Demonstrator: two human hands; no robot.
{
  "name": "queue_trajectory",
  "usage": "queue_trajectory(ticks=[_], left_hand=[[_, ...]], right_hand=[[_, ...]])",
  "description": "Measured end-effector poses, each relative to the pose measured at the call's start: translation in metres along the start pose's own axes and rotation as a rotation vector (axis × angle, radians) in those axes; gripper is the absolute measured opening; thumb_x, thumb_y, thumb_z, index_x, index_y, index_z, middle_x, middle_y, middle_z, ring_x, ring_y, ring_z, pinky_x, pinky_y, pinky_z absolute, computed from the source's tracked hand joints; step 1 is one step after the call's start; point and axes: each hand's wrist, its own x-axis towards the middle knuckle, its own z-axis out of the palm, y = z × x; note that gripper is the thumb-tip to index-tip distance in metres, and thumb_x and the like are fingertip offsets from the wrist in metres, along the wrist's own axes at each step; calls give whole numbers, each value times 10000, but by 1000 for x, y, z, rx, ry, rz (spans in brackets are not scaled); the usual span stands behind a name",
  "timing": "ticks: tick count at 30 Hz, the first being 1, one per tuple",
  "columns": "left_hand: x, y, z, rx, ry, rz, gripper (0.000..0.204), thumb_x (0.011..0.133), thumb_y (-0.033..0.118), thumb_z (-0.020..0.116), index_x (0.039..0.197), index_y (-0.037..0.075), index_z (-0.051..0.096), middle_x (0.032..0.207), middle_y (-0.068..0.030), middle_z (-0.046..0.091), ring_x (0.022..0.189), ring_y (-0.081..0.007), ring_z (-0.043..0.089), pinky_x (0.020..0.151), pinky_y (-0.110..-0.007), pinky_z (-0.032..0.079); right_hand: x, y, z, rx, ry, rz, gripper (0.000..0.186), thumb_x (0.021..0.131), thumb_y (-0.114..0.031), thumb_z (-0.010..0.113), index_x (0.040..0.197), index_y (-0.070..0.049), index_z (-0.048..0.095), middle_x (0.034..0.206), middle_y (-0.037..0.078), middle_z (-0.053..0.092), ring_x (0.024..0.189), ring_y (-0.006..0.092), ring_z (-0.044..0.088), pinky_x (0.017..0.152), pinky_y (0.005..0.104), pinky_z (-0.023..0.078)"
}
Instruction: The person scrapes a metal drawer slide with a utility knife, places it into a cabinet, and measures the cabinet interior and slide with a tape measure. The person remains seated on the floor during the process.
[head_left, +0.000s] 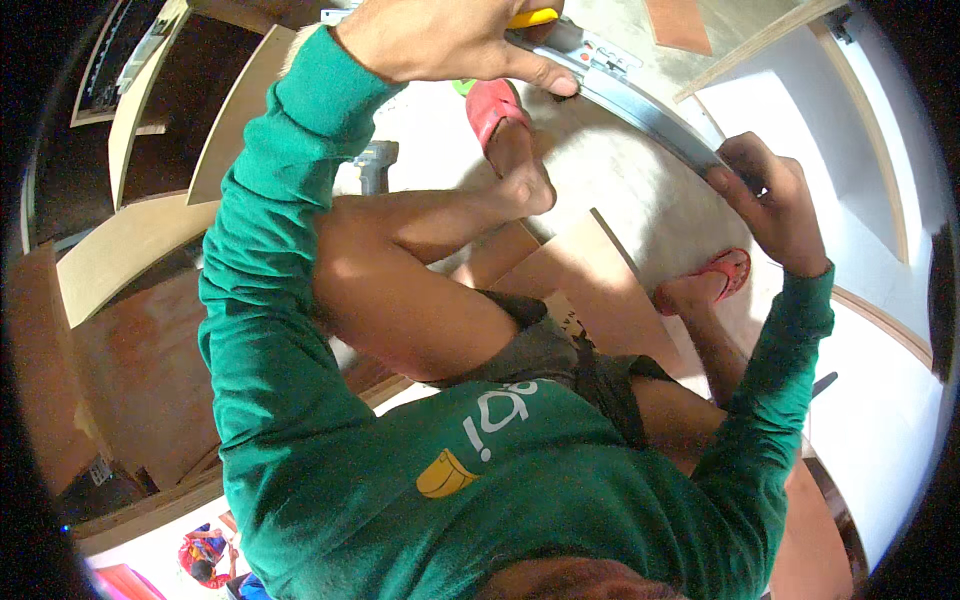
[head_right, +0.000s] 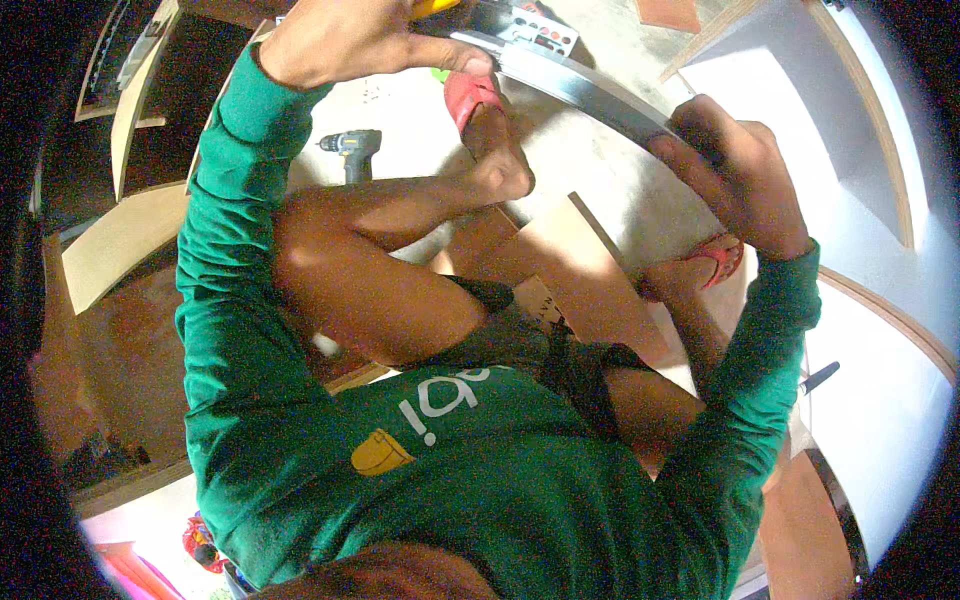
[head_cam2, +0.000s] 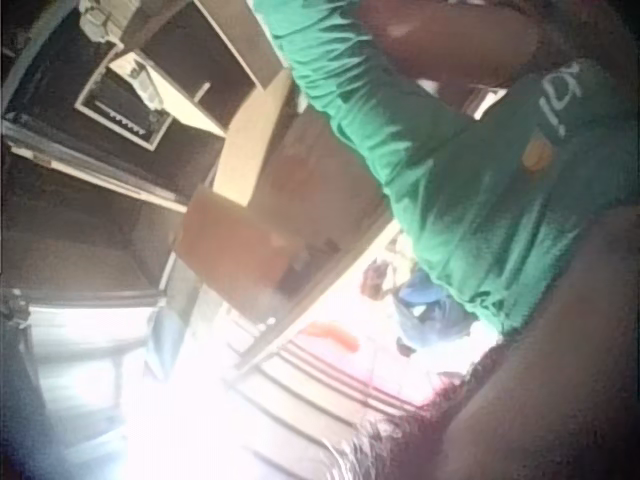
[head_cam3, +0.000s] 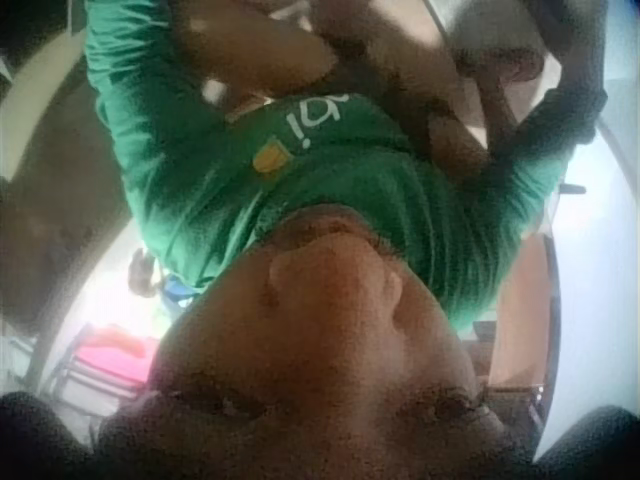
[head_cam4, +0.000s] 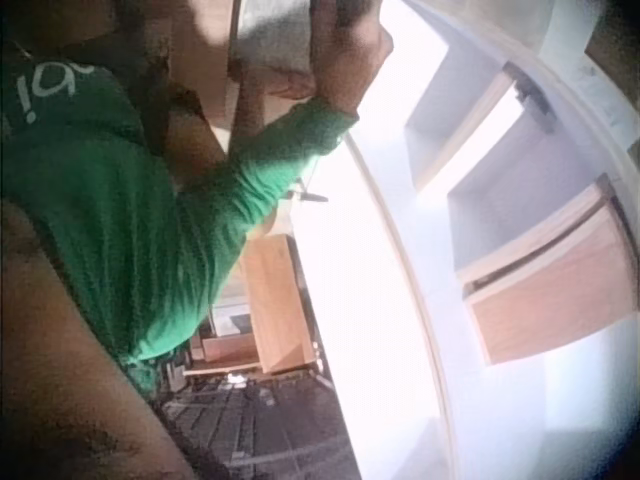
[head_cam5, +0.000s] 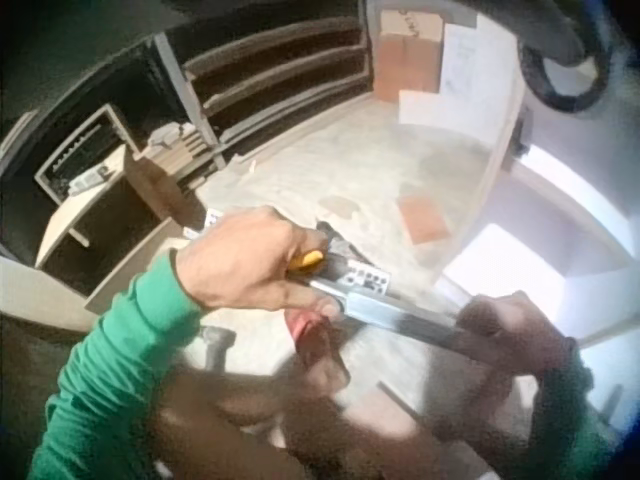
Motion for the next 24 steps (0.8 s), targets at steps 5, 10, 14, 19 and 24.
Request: queue_trajectory(ticks=[5, 10, 14, 19, 24], left_hand=[[22, 4, 15, -105, -72, 3, 568, 834, 634, 744, 811, 68, 713, 619, -126, 639, 549, -291, 637, 552, -416, 499], [39, 10, 26, -223, -122, 107, 485, 863, 555, 740, 801, 74, 714, 624, -113, 648, 553, -264, 637, 556, -398, 513], [38, 22, 29, -221, -92, 168, 398, 875, 473, 723, 820, 79, 729, 643, -115, 667, 559, -251, 646, 566, -392, 522], [40, 34, 18, -263, -92, 235, 303, 855, 373, 702, 877, 73, 738, 666, -123, 689, 573, -256, 669, 581, -383, 535], [41, 40, 8, -340, -185, 214, 233, 854, 260, 689, 949, 52, 735, 723, -135, 719, 645, -268, 706, 618, -379, 553]], right_hand=[[-12, -3, -28, -94, -48, -30, 206, 973, -189, 705, 935, -45, 564, 665, 168, 558, 586, 361, 540, 571, 427, 449], [-29, -1, -44, -44, -121, 41, 244, 976, -183, 703, 887, -38, 528, 634, 154, 461, 559, 306, 377, 535, 413, 377], [-51, -3, -47, -30, -116, 64, 249, 982, -180, 698, 870, -27, 537, 624, 131, 457, 564, 242, 371, 532, 393, 379], [-67, -7, -54, 37, -107, 137, 227, 989, -180, 689, 889, -12, 574, 641, 114, 468, 586, 179, 394, 546, 363, 391], [-75, -4, -58, 109, -117, 152, 208, 994, -167, 679, 905, 0, 592, 672, 95, 485, 619, 148, 422, 573, 342, 401]])
